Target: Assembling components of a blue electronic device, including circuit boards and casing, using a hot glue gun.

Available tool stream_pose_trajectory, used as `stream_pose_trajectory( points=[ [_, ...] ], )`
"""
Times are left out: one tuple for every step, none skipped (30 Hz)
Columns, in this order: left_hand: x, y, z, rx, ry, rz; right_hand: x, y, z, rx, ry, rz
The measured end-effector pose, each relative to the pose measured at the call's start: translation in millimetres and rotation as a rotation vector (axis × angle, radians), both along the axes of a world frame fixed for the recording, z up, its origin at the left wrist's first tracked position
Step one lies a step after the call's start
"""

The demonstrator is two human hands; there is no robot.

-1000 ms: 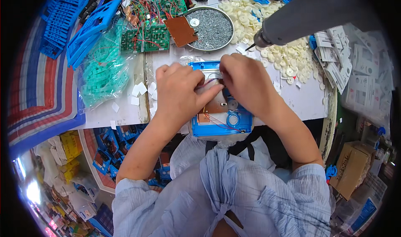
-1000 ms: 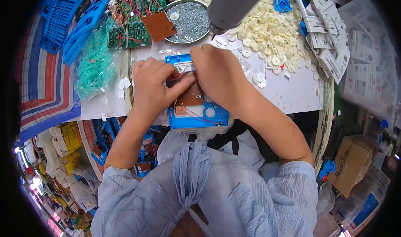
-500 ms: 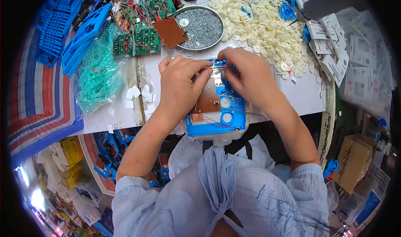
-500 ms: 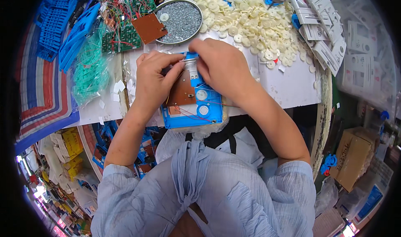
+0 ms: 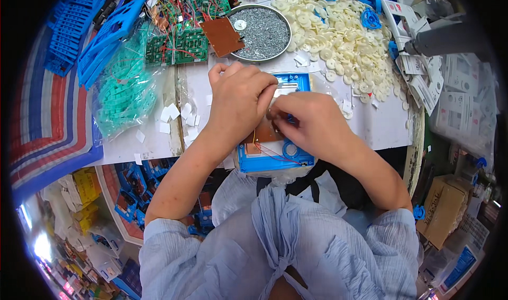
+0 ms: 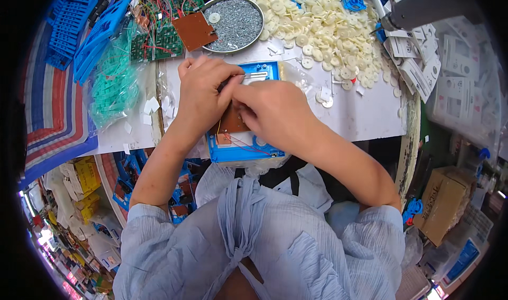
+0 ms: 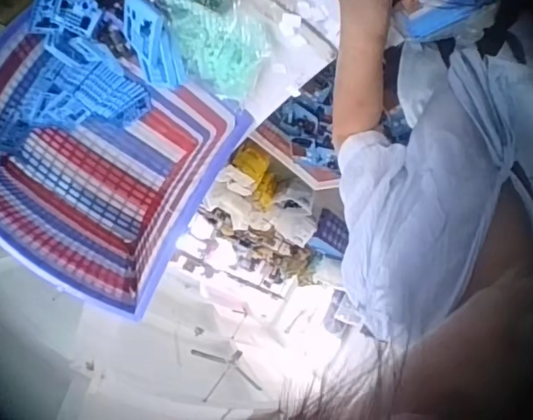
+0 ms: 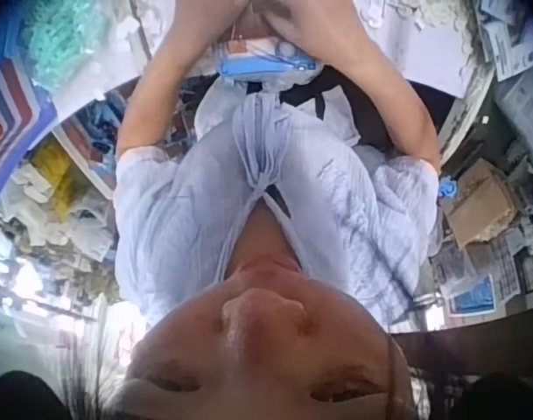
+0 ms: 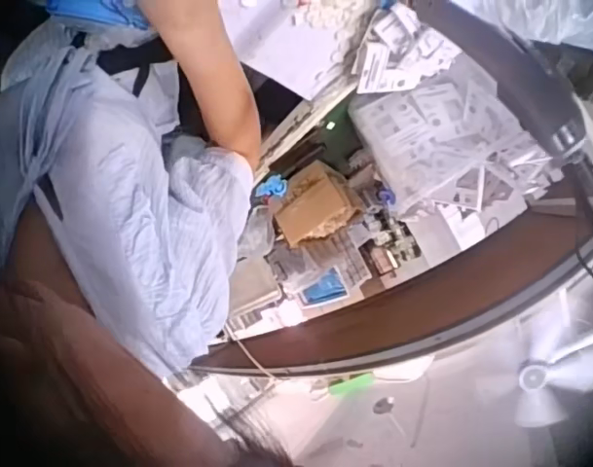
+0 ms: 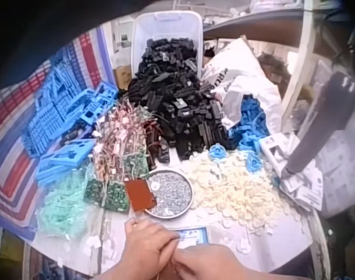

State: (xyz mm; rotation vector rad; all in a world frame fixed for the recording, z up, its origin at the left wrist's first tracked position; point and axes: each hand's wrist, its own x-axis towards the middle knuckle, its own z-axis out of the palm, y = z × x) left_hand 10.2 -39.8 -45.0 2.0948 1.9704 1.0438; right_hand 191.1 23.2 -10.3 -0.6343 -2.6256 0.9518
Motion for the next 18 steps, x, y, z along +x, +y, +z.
stream_pose_trajectory(
  points=[
    [-0.5, -0.6, 0.1, 0.003, 0.006, -0.004, 3.3, -3.3, 1.6, -0.077, 0.006, -0.055],
    [-0.3, -0.8, -0.6, 0.007, 0.011, -0.009, 7.5, -7.5, 2.6, -0.154, 0.010, -0.111],
    [-0.4, -1.2, -1.1, 0.010, 0.016, -0.013, 10.1, -9.9, 2.8, -0.231, 0.015, -0.167],
    [-0.9, -1.3, -1.2, 0.008, 0.023, -0.018, 11.4, -10.7, 0.8, -0.071, 0.067, -0.167],
    [-0.8, -0.9, -0.5, 0.003, 0.028, -0.029, 13.7, -12.8, -2.3, 0.086, 0.119, -0.171],
    [-0.6, -0.6, 0.1, -0.001, 0.034, -0.040, 15.4, -14.2, -4.2, 0.244, 0.171, -0.175],
    [-1.4, -0.6, 0.4, 0.005, 0.047, -0.068, 16.4, -14.5, -3.8, 0.260, 0.157, -0.168],
    [-3.4, 0.2, 1.3, 0.014, 0.060, -0.098, 17.2, -14.2, -1.8, 0.279, 0.143, -0.163],
    [-5.4, 1.2, 2.4, 0.024, 0.073, -0.127, 17.8, -14.3, -0.6, 0.297, 0.129, -0.158],
    [-7.5, 3.1, 4.1, 0.024, 0.077, -0.181, 17.9, -15.4, -0.7, 0.273, 0.120, -0.163],
    [-10.5, 4.7, 7.3, 0.025, 0.083, -0.230, 16.5, -16.9, -0.8, 0.249, 0.115, -0.163],
    [-12.6, 6.3, 10.5, 0.025, 0.090, -0.279, 15.8, -18.0, -1.1, 0.224, 0.110, -0.163],
    [-12.7, 8.1, 14.1, 0.014, 0.139, -0.314, 16.2, -17.9, -1.3, 0.215, 0.096, -0.154],
    [-11.9, 10.7, 16.7, 0.002, 0.189, -0.350, 16.7, -17.2, -3.0, 0.205, 0.084, -0.147],
    [-11.0, 12.8, 17.6, -0.010, 0.239, -0.386, 17.2, -16.8, -4.6, 0.194, 0.071, -0.140],
    [-10.5, 14.8, 17.0, -0.007, 0.265, -0.404, 17.7, -17.0, -6.6, 0.182, 0.068, -0.143],
    [-10.0, 17.3, 16.8, -0.005, 0.291, -0.424, 18.5, -17.3, -8.0, 0.169, 0.065, -0.147],
    [-9.8, 18.6, 16.9, -0.003, 0.318, -0.444, 18.9, -17.5, -8.6, 0.155, 0.062, -0.152]
  ],
)
